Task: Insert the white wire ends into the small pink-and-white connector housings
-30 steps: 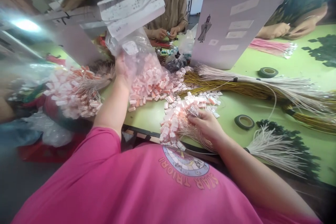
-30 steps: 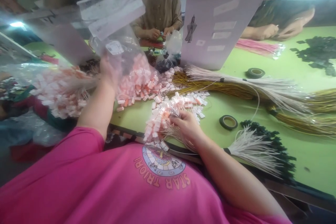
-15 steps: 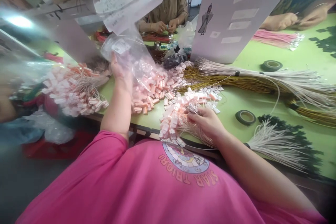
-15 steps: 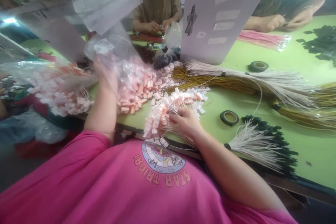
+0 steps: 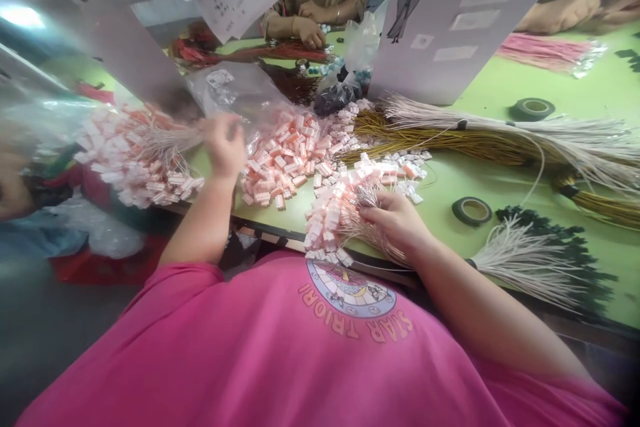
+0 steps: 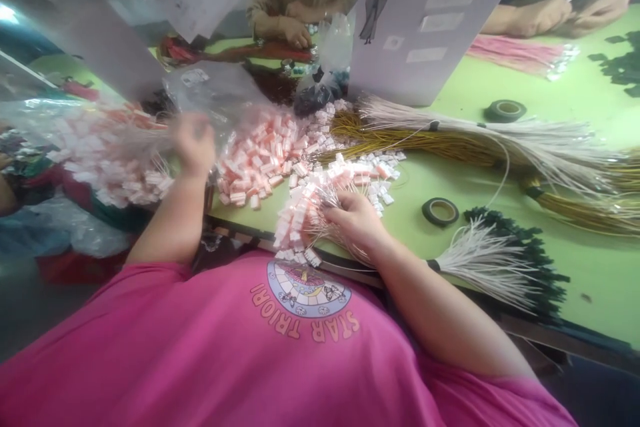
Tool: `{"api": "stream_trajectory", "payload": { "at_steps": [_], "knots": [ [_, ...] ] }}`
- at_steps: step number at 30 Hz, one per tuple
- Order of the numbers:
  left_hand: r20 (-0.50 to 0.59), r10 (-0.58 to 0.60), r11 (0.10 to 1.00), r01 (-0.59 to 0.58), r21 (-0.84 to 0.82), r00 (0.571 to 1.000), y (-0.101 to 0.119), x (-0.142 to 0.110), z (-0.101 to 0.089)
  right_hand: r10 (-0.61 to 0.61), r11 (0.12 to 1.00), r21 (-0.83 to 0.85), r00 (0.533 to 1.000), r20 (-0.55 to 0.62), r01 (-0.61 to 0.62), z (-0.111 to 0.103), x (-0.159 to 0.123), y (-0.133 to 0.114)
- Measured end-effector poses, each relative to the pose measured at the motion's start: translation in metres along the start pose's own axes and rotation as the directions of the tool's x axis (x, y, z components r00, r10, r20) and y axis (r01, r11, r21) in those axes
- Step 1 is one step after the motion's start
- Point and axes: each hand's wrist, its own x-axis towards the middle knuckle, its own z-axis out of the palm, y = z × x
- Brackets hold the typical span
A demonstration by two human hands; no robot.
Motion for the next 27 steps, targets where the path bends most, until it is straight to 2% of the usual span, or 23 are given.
{"api": "stream_trajectory", "payload": {
  "at_steps": [2, 3, 5, 7, 10, 14, 17, 19, 22, 23, 25, 27],
  "knots": [
    [0.106, 0.087, 0.994, -0.093, 0.052, 0.990, 0.008, -0.015, 0.022, 0.002, 1.000, -0.003, 1.000, -0.009, -0.002, 0.001, -0.001, -0.001],
    [0.198, 0.136, 0.983, -0.157, 0.095, 0.971, 0.009, -0.018, 0.031, -0.001, 1.000, -0.012, 1.000, -0.016, 0.000, 0.001, -0.002, -0.001],
    [0.382, 0.185, 0.944, -0.272, 0.188, 0.905, 0.007, -0.016, 0.045, -0.011, 1.000, -0.023, 0.999, -0.030, 0.010, 0.002, -0.003, -0.003],
    [0.477, 0.168, 0.910, -0.321, 0.261, 0.863, 0.006, -0.009, 0.050, -0.011, 1.000, -0.023, 0.999, -0.030, 0.010, 0.002, -0.003, -0.003],
    [0.538, 0.096, 0.891, -0.313, 0.328, 0.837, 0.010, -0.003, 0.049, -0.008, 1.000, 0.007, 1.000, -0.020, 0.008, 0.001, -0.002, -0.001],
    [0.575, -0.047, 0.874, -0.245, 0.419, 0.817, 0.026, -0.002, 0.044, -0.028, 0.999, 0.045, 1.000, -0.014, 0.029, 0.001, -0.002, 0.001],
    [0.572, 0.016, 0.871, -0.292, 0.395, 0.820, 0.037, -0.005, 0.038, -0.018, 0.997, 0.074, 1.000, -0.023, 0.019, 0.002, -0.001, 0.001],
    [0.512, 0.110, 0.898, -0.306, 0.316, 0.852, 0.050, -0.013, 0.032, -0.014, 0.994, 0.104, 1.000, -0.020, 0.016, 0.002, -0.001, 0.000],
    [0.386, 0.130, 0.986, -0.160, 0.046, 0.913, 0.080, -0.038, 0.027, -0.024, 0.991, 0.131, 1.000, -0.003, 0.024, 0.003, -0.002, 0.000],
    [0.409, 0.124, 0.990, -0.086, -0.110, 0.904, 0.092, -0.049, 0.028, -0.031, 0.991, 0.131, 1.000, -0.003, 0.031, 0.004, -0.003, 0.000],
    [0.535, 0.138, 0.898, 0.123, -0.423, 0.833, 0.114, -0.068, 0.035, -0.049, 0.992, 0.120, 0.999, -0.007, 0.050, 0.004, -0.004, 0.000],
    [0.632, 0.133, 0.727, 0.358, -0.586, 0.764, 0.130, -0.083, 0.046, -0.070, 0.991, 0.114, 0.997, -0.013, 0.072, 0.004, -0.005, -0.001]
  ]
}}
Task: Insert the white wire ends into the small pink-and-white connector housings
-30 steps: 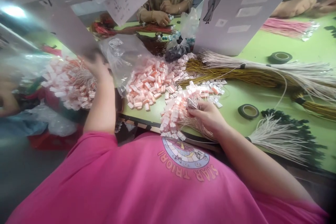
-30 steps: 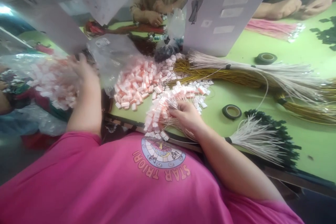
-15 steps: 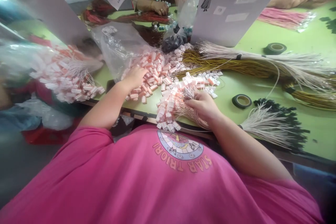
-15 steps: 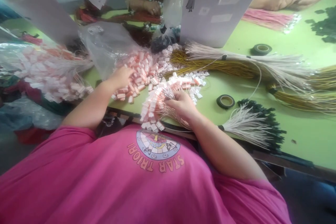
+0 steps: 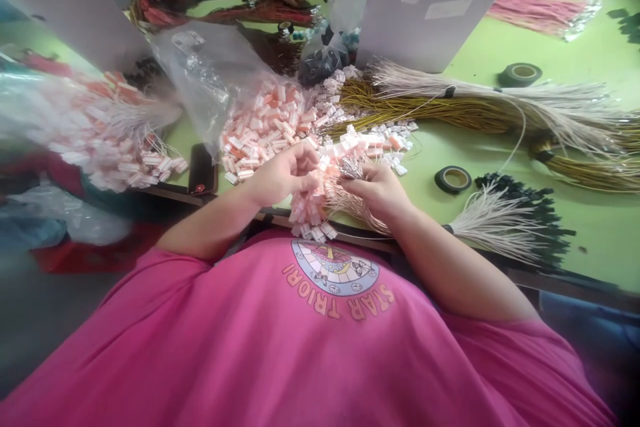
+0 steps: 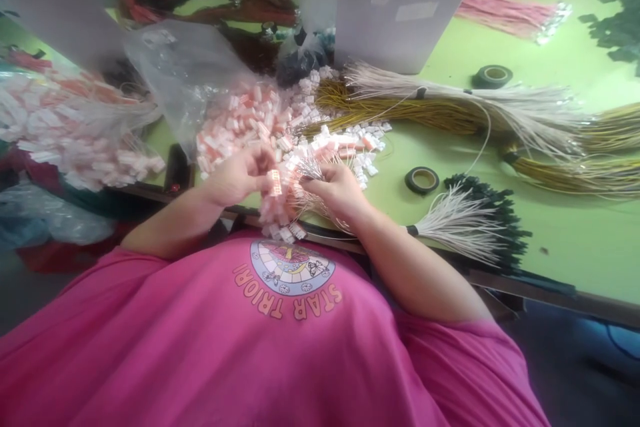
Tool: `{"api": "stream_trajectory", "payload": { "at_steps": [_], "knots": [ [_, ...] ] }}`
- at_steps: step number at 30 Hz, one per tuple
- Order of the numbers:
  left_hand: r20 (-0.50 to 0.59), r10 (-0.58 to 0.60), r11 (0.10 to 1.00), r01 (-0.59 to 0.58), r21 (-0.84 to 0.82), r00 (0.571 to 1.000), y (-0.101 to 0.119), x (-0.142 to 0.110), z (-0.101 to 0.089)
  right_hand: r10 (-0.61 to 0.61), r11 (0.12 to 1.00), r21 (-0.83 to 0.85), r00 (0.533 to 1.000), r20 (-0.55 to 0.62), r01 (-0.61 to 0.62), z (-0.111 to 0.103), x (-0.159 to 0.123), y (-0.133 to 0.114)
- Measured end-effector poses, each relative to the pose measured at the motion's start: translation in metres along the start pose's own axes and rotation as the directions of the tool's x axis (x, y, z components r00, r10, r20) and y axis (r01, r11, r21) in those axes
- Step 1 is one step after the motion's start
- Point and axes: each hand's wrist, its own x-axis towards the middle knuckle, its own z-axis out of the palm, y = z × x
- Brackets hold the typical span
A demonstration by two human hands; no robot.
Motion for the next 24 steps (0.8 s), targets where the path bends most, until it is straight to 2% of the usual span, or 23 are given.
{"api": "stream_trajectory", "payload": {
  "at_steps": [3, 7, 10, 14, 24],
  "knots": [
    [0.038, -0.150, 0.954, 0.154, -0.259, 0.988, -0.003, 0.001, 0.021, -0.026, 0.999, -0.022, 0.999, -0.023, 0.025, 0.000, -0.002, -0.004],
    [0.045, -0.266, 0.913, 0.266, -0.310, 0.963, 0.000, -0.001, 0.029, -0.035, 0.995, -0.099, 0.998, -0.053, 0.030, 0.000, -0.005, -0.009],
    [0.039, -0.279, 0.919, 0.279, -0.279, 0.959, 0.001, -0.004, 0.031, -0.020, 0.987, -0.163, 0.998, -0.064, 0.009, 0.000, -0.007, -0.011],
    [-0.028, -0.247, 0.948, 0.236, -0.215, 0.968, -0.005, -0.003, 0.031, -0.027, 0.962, -0.274, 0.996, -0.090, 0.001, 0.002, -0.008, -0.016],
    [-0.073, -0.244, 0.961, 0.231, -0.153, 0.967, -0.011, -0.004, 0.031, -0.141, 0.865, -0.496, 0.985, -0.102, 0.073, 0.006, -0.008, -0.017]
  ]
}}
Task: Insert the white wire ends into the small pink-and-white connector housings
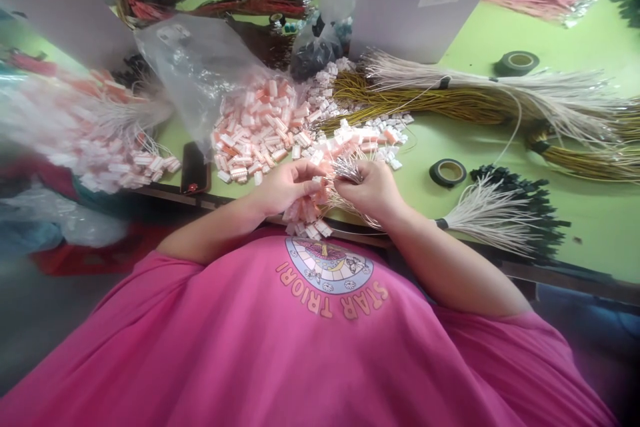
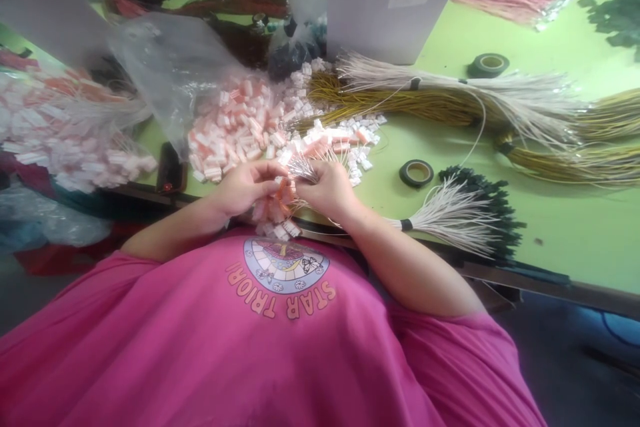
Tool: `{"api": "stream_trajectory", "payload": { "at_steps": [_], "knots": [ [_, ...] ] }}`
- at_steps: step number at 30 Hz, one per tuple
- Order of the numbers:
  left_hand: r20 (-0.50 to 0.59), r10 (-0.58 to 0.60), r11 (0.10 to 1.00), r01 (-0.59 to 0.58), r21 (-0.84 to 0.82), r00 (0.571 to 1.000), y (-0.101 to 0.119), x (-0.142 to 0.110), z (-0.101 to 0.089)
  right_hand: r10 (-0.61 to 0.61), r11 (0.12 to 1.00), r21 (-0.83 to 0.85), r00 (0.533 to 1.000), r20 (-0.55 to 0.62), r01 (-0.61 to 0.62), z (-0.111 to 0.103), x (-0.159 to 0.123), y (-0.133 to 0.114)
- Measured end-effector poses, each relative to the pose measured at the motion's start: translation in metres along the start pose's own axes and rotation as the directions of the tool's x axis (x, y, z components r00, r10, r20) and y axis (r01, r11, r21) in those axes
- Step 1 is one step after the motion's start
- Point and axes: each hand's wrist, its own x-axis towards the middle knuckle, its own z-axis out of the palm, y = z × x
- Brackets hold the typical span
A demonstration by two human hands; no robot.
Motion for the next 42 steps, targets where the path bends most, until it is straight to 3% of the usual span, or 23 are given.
{"api": "stream_trajectory", "payload": {
  "at_steps": [8, 14, 20, 25, 34, 37, 40, 42],
  "knots": [
    [-0.043, 0.042, 0.997, -0.039, 0.068, 0.998, -0.003, 0.000, 0.005, -0.008, 0.999, -0.040, 1.000, -0.030, 0.007, 0.002, -0.001, 0.001],
    [-0.086, 0.118, 0.993, -0.116, 0.024, 0.989, -0.007, 0.001, 0.012, -0.025, 0.999, 0.045, 1.000, -0.006, 0.025, 0.004, -0.002, 0.005],
    [-0.134, 0.108, 0.993, -0.101, 0.056, 0.985, -0.007, 0.003, 0.006, 0.061, 0.989, 0.132, 0.997, 0.045, -0.067, 0.001, 0.000, 0.004],
    [-0.116, 0.103, 0.992, -0.093, 0.088, 0.988, -0.003, 0.000, 0.004, 0.048, 0.975, 0.218, 0.998, 0.034, -0.054, 0.002, 0.000, 0.004],
    [-0.003, -0.022, 0.997, 0.022, -0.079, 1.000, -0.003, -0.001, 0.016, 0.018, 0.991, 0.132, 0.997, 0.080, -0.028, 0.007, -0.002, 0.008],
    [-0.005, 0.099, 0.991, -0.098, 0.091, 0.995, -0.002, -0.004, 0.011, 0.019, 0.987, 0.158, 0.995, 0.100, -0.035, 0.006, -0.001, 0.009],
    [-0.003, 0.265, 0.901, -0.247, 0.356, 0.964, -0.002, -0.006, 0.006, -0.018, 0.974, 0.225, 0.989, 0.149, -0.017, 0.007, 0.000, 0.012],
    [-0.004, 0.313, 0.854, -0.279, 0.440, 0.950, -0.004, -0.006, 0.005, -0.020, 0.974, 0.227, 0.988, 0.156, -0.016, 0.008, 0.000, 0.013]
  ]
}}
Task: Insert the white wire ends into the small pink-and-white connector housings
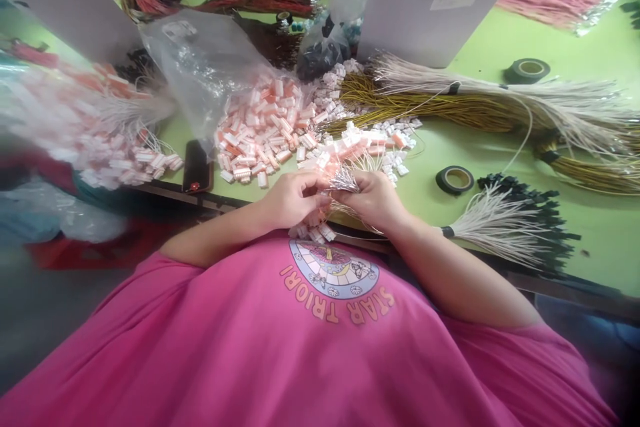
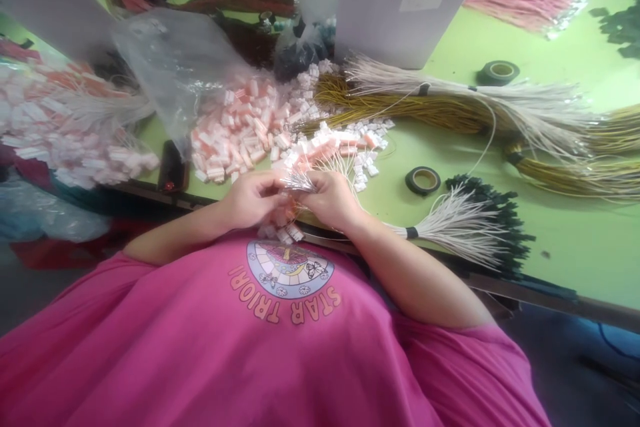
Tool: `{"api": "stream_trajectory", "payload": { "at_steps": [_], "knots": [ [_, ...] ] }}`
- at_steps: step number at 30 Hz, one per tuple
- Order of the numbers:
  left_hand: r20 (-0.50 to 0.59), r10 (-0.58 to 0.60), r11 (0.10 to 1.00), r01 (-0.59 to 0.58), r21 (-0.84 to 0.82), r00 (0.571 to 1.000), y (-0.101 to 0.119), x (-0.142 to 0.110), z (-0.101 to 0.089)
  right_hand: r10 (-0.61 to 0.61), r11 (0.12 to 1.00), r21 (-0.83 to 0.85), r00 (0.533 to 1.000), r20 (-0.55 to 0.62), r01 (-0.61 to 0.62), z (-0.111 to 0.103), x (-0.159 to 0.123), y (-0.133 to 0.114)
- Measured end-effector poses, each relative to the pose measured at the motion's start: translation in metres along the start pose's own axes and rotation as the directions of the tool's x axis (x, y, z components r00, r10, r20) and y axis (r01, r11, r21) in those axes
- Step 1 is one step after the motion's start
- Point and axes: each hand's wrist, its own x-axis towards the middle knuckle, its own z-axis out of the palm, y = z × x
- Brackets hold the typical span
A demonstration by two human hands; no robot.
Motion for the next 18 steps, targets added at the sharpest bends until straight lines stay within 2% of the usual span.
{"api": "stream_trajectory", "payload": {
  "at_steps": [5, 8, 10, 12, 15, 18],
  "knots": [
    [-0.038, 0.028, 0.999, -0.028, 0.016, 0.999, 0.000, 0.002, 0.006, 0.032, 0.999, 0.016, 0.999, -0.026, -0.031, 0.001, -0.001, -0.001],
    [-0.019, 0.168, 0.980, -0.165, 0.109, 0.986, 0.002, 0.000, -0.002, 0.039, 0.995, 0.089, 0.999, 0.010, -0.040, -0.001, 0.000, -0.002],
    [0.039, 0.241, 0.954, -0.244, 0.175, 0.970, -0.002, -0.001, -0.015, 0.028, 0.992, 0.120, 1.000, 0.003, -0.028, -0.004, 0.002, -0.001],
    [0.049, 0.254, 0.932, -0.258, 0.253, 0.966, -0.013, 0.001, -0.035, 0.022, 0.987, 0.162, 0.999, -0.039, -0.016, -0.007, 0.005, 0.001],
    [-0.072, 0.218, 0.887, -0.166, 0.432, 0.973, -0.045, 0.009, -0.066, 0.069, 0.967, 0.252, 0.993, -0.099, -0.042, -0.010, 0.007, 0.004],
    [-0.006, 0.151, 0.825, -0.123, 0.551, 0.989, -0.079, 0.020, -0.082, 0.118, 0.961, 0.262, 0.988, -0.101, -0.088, -0.010, 0.008, 0.005]
  ]
}}
